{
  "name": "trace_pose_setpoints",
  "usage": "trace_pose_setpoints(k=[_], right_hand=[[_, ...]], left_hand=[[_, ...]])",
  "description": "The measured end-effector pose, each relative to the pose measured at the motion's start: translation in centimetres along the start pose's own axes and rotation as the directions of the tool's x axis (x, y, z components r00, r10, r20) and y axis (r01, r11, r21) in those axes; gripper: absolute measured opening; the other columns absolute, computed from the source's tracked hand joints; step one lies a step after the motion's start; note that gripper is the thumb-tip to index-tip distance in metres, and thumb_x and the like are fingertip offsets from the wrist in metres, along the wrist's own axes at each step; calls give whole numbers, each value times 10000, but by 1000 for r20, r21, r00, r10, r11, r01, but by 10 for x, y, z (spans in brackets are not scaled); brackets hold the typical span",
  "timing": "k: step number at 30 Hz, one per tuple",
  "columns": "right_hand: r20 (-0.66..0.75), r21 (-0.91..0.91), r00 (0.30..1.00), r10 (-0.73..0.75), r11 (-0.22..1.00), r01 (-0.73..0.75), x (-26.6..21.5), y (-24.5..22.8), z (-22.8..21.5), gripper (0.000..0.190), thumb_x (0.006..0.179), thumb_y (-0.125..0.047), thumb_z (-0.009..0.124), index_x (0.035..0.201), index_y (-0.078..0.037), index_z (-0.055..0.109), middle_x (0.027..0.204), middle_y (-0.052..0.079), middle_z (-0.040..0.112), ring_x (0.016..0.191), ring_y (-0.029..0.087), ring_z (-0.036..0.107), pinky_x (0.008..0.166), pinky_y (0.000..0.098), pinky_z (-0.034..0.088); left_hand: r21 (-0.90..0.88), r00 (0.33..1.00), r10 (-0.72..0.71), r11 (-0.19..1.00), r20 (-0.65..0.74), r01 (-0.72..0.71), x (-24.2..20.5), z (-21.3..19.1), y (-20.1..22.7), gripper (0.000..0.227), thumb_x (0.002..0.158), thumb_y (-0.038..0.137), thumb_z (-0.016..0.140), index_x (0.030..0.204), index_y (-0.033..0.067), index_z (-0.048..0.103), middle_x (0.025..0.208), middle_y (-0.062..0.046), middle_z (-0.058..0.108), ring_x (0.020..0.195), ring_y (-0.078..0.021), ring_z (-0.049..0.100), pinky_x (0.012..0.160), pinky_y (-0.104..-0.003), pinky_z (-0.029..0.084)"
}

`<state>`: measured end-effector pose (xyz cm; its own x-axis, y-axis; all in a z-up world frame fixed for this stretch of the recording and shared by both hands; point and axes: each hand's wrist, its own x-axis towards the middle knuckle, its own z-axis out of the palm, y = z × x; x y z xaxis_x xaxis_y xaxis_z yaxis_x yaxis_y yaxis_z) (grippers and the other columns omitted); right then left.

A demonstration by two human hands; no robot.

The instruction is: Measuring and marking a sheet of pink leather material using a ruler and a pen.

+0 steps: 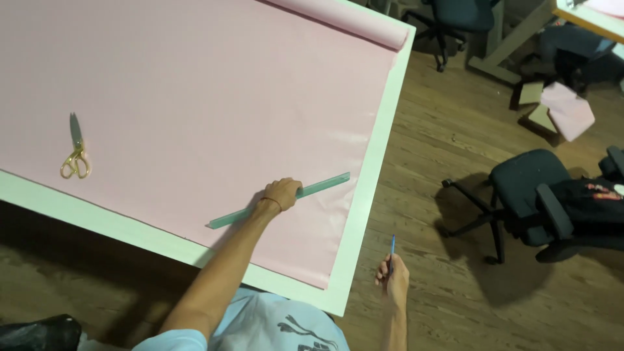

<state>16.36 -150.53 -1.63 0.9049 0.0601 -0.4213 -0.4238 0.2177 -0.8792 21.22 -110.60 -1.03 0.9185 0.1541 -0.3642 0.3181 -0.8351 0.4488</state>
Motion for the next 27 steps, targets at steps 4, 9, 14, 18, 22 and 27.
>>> trace_pose_setpoints(k=[4, 9, 14, 18, 22, 27], right_hand=[[17, 46, 1000, 3, 999, -4, 16, 6, 5, 290, 1075, -324, 458, 919, -91, 530, 644, 2, 457, 544, 136, 476, 440, 310, 409], [15, 139, 999, 45, 989, -47, 30, 15, 18, 287, 1069, -339, 465, 939, -91, 528, 636, -3, 443, 528, 132, 467, 421, 304, 402], [-69, 130, 998, 3, 992, 6, 14, 10, 47, 208, 1074, -279, 509, 1132, -85, 557, 689, 10, 506, 511, 104, 485, 387, 263, 405], [-135, 154, 985, -105, 980, 126, -13, -21, 73, 340, 1030, -212, 496, 1367, -168, 495, 740, 42, 620, 468, 102, 531, 342, 255, 446], [-167, 280, 975, -149, 940, 192, -9, 26, 26, 374, 1078, -214, 527, 1428, -97, 470, 837, 81, 664, 553, 132, 591, 391, 275, 493], [-103, 565, 937, -334, 756, 332, -44, 25, 19, 774, 1028, -389, 657, 1607, -6, 313, 1568, 200, 491, 1410, 314, 511, 959, 464, 545]], left_hand=[[-56, 999, 5, 998, 47, -2, -1, -23, -8, 311, 951, 119, 621, 1232, 234, 686, 1219, -102, 727, 1123, -339, 678, 938, -527, 544], [-457, 994, 90, 883, -60, -107, -6, -33, 0, 846, 805, 184, 812, 1531, 263, 383, 1188, -147, 727, 1032, -277, 725, 934, -431, 592], [-509, 1000, -16, 860, 24, 26, -32, -46, 37, 903, 754, 263, 868, 1532, 284, 410, 1211, -102, 713, 1040, -234, 727, 924, -410, 609], [-280, 991, 126, 950, -52, -136, -36, -48, 20, 798, 780, 409, 847, 1482, 227, 513, 1310, -86, 683, 1207, -247, 634, 1059, -413, 541], [34, 964, 264, 964, -25, -263, -29, -86, 23, 833, 754, 571, 812, 1457, 219, 533, 1521, -73, 499, 1399, -257, 443, 1175, -465, 405], [249, 844, 528, 808, 99, -535, -3, -77, 3, 1296, 564, 870, 726, 1571, 158, 327, 1664, -93, 234, 1544, -280, 138, 1236, -588, 39]])
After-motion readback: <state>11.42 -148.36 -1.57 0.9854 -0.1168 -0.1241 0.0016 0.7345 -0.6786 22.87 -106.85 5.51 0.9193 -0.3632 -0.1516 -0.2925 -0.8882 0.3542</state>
